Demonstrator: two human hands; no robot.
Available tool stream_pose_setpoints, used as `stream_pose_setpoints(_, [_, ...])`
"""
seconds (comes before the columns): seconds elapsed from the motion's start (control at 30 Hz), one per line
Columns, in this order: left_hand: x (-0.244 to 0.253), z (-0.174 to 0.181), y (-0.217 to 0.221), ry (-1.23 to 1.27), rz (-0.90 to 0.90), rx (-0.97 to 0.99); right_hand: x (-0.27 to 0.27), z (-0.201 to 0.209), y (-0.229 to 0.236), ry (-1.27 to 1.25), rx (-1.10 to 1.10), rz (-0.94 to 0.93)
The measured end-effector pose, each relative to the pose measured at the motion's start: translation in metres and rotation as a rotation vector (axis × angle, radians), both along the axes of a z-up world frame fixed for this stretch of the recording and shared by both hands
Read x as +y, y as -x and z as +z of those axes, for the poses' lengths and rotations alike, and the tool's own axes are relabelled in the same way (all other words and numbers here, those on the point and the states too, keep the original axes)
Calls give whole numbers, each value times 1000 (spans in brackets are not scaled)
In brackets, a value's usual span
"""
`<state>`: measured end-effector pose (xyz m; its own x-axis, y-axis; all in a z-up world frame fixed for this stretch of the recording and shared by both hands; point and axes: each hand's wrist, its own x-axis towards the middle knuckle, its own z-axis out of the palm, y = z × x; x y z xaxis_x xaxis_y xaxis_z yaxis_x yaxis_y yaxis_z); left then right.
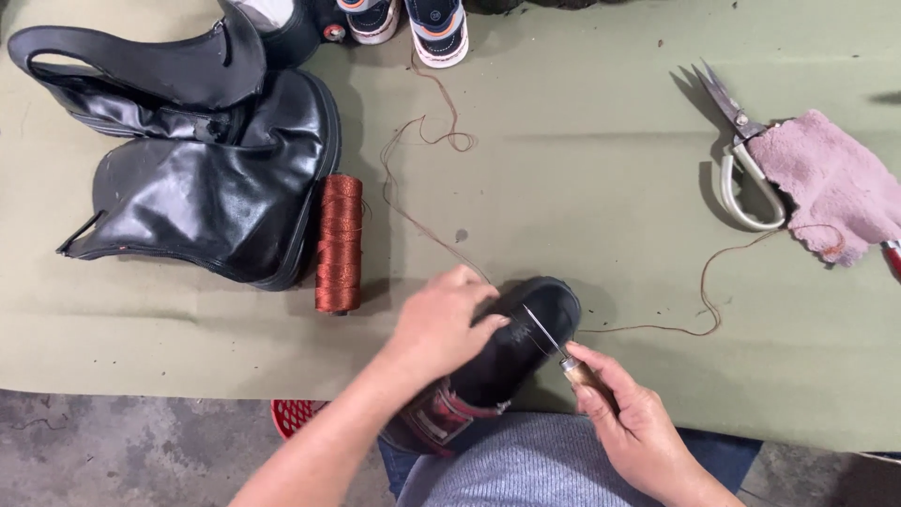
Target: The person is repairing a black shoe by hand-sewing the sole to the upper. They use a stitching awl to pierce the leather and pull a thick reddish-brown thread through the holes. The person repeatedly pulls the thread tight to secure the stitches along the shoe's edge.
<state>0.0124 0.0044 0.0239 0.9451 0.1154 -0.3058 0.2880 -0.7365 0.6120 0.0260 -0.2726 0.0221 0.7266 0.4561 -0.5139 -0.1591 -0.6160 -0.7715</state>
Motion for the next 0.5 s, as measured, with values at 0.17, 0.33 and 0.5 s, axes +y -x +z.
stream_pose_setpoints(0.17, [-3, 45, -15, 31, -66, 134, 10, 4, -2, -114, 19, -54])
stream_pose_setpoints(0.33, [-17, 9, -9, 166, 131, -6, 16, 3, -6, -133, 37, -66])
stream_pose_setpoints(0.5, [-21, 9, -5, 235, 261, 62, 17, 3, -3, -148, 116, -82])
